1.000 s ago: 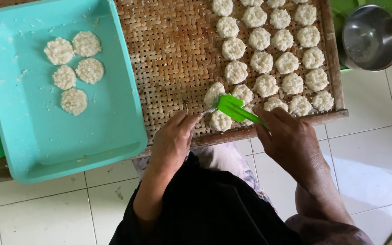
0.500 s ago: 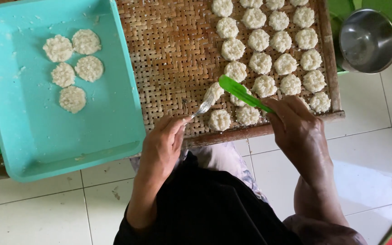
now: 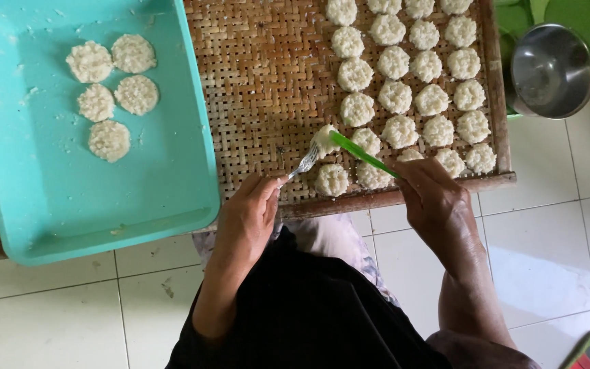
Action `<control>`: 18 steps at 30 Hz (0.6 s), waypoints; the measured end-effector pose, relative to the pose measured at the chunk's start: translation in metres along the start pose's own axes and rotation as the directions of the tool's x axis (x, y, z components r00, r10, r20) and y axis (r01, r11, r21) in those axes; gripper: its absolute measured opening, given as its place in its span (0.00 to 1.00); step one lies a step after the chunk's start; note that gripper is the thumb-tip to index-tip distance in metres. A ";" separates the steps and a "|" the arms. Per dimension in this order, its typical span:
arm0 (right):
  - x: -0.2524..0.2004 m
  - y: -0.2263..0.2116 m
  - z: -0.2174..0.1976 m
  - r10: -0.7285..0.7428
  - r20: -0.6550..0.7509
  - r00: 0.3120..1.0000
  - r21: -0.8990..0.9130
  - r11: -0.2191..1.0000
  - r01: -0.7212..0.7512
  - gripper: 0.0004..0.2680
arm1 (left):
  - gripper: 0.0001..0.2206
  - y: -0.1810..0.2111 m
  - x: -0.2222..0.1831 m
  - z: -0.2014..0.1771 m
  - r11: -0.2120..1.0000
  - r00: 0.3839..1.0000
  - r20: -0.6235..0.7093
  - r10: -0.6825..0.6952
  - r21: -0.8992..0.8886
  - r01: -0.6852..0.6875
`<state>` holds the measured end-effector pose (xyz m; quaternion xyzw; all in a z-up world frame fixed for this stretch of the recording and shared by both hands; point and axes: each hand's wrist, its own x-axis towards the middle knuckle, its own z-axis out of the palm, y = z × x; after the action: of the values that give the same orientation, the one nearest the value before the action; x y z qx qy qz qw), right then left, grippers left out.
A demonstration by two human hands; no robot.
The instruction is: Shaping and arranging small food items on a woven tray using a fork and spatula
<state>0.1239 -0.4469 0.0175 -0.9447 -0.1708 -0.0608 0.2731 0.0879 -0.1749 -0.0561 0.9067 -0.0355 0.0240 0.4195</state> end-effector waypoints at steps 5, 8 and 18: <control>-0.004 0.012 0.008 -0.021 -0.043 0.999 0.000 1.000 0.021 0.08 | 0.10 -0.004 0.003 0.005 1.000 1.000 -0.013 0.016 0.011 -0.015; -0.004 0.013 0.011 -0.032 -0.018 0.999 0.008 0.999 0.032 0.09 | 0.10 -0.006 0.004 0.005 1.000 0.999 -0.023 0.022 -0.012 -0.022; 0.008 0.002 0.010 -0.038 0.020 0.999 0.052 0.998 0.037 0.09 | 0.10 -0.005 -0.004 -0.012 0.999 0.999 -0.038 -0.001 -0.050 -0.001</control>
<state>0.1324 -0.4410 0.0092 -0.9346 -0.1929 -0.0515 0.2944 0.0840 -0.1619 -0.0523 0.8954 -0.0283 0.0403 0.4425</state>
